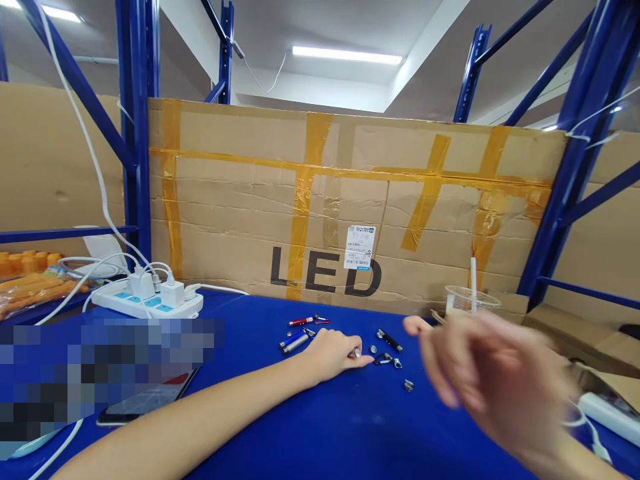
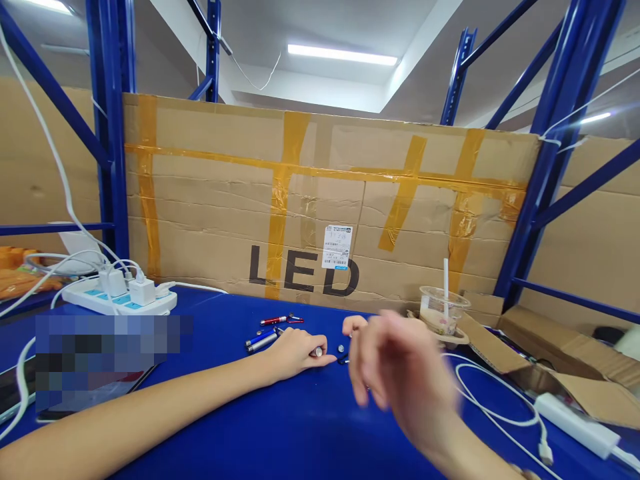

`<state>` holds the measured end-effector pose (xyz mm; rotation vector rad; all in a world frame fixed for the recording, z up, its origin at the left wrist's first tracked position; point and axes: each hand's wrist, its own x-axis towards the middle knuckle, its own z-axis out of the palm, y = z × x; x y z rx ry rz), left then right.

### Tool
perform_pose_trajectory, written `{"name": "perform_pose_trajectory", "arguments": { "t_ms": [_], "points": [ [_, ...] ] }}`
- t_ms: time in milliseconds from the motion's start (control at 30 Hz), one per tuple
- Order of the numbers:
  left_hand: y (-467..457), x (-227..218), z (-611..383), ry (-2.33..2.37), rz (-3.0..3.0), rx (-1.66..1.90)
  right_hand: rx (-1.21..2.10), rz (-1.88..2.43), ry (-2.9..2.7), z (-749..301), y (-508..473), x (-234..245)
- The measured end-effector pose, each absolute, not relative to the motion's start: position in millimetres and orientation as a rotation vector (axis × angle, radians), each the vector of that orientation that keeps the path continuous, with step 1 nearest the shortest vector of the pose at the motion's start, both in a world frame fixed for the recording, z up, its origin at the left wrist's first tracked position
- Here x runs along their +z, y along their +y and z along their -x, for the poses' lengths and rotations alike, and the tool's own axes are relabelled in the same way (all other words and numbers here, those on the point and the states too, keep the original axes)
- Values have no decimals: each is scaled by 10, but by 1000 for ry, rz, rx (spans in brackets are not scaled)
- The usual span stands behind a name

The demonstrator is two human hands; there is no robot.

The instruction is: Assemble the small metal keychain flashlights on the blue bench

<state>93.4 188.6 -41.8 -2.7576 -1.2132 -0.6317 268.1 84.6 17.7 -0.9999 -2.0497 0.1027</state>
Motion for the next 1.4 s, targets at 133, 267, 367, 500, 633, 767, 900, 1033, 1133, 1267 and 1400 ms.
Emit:
{"name": "perform_pose_trajectory", "arguments": {
  "t_ms": [133,267,367,500,633,767,900,1033,1133,1267,1400],
  "points": [
    [1902,-427,-930,-1195,2764,-623,-28,1085,-2141,-2513,1429,106],
    [1912,-427,-940,-1227,2733,-612,-97,1286,-2255,-2620,1718,-232],
    [1906,-412,-949,-1236,2746,-590,-36,1367,-2272,-2682,1728,-357],
    [1890,-396,-952,-1243,2759,-552,-38,1358,-2289,-2691,1693,-372],
    [1901,-416,-950,-1207,2735,-540,-4,1319,-2314,-2696,1712,-411],
    [1911,-436,-945,-1194,2705,-533,20,1249,-2308,-2709,1745,-448],
    [1894,-433,-943,-1203,2678,-489,56,1202,-2300,-2719,1770,-454],
    [1882,-433,-944,-1200,2657,-481,121,1172,-2279,-2727,1790,-467],
    [1884,-433,-944,-1204,2656,-476,120,1182,-2267,-2731,1795,-478],
    [1902,-436,-940,-1203,2654,-478,128,1193,-2268,-2736,1793,-484],
    [1926,-451,-943,-1194,2659,-487,151,1215,-2262,-2732,1774,-470]
  ]
}}
